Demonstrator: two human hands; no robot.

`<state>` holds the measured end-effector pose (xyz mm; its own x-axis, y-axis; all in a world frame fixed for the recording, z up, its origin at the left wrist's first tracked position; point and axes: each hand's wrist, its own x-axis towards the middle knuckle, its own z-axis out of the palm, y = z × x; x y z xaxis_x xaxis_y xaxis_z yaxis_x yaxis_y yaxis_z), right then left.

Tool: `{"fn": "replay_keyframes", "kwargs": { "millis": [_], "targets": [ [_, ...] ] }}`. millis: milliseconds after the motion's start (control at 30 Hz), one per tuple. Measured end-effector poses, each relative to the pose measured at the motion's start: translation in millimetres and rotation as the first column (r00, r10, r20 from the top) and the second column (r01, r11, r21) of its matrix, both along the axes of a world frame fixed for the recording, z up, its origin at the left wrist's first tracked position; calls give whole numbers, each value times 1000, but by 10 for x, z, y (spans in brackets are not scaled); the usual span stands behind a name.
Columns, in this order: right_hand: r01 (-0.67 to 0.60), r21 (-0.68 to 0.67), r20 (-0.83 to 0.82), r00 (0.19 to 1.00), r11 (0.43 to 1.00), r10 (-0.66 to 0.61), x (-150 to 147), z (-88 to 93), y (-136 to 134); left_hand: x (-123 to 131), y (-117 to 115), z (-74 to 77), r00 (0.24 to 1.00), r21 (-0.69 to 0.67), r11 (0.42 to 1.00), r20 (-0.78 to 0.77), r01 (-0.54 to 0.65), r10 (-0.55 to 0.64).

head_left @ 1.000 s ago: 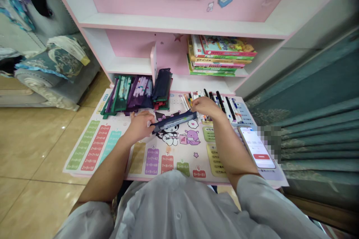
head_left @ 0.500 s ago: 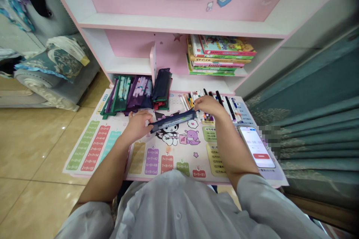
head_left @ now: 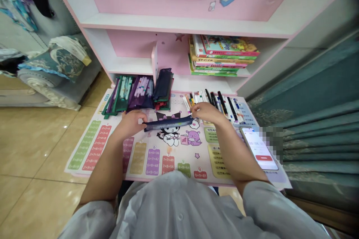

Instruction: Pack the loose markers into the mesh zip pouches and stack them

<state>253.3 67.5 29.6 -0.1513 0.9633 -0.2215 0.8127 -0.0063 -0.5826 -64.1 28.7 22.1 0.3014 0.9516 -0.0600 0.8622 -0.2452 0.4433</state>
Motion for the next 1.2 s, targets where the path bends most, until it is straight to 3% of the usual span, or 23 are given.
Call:
{"fn": "replay_keyframes", "kwargs": {
  "millis": [200, 367, 700, 967, 1200],
  "targets": [
    [143, 11, -226, 964, 990, -137, 112, -204, -243, -60, 46, -70, 999, 18, 999, 44, 31, -32],
    [192, 49, -371, 915, 980, -160, 172, -327, -438, -92, 65, -94, 997, -4, 999, 67, 41, -41],
    [166, 66, -402, 907, 984, -126, 176, -306, -542, -157, 101, -114, 991, -76, 993, 111, 85, -76],
    [168, 42, -380, 914, 985, -140, 202, -270, -560, -183, 99, -55, 997, -88, 996, 83, 18, -11],
    [167, 36, -404, 904, 985, -139, 217, -287, -556, -199, 104, -71, 996, -108, 994, 87, 27, -18]
  ]
}}
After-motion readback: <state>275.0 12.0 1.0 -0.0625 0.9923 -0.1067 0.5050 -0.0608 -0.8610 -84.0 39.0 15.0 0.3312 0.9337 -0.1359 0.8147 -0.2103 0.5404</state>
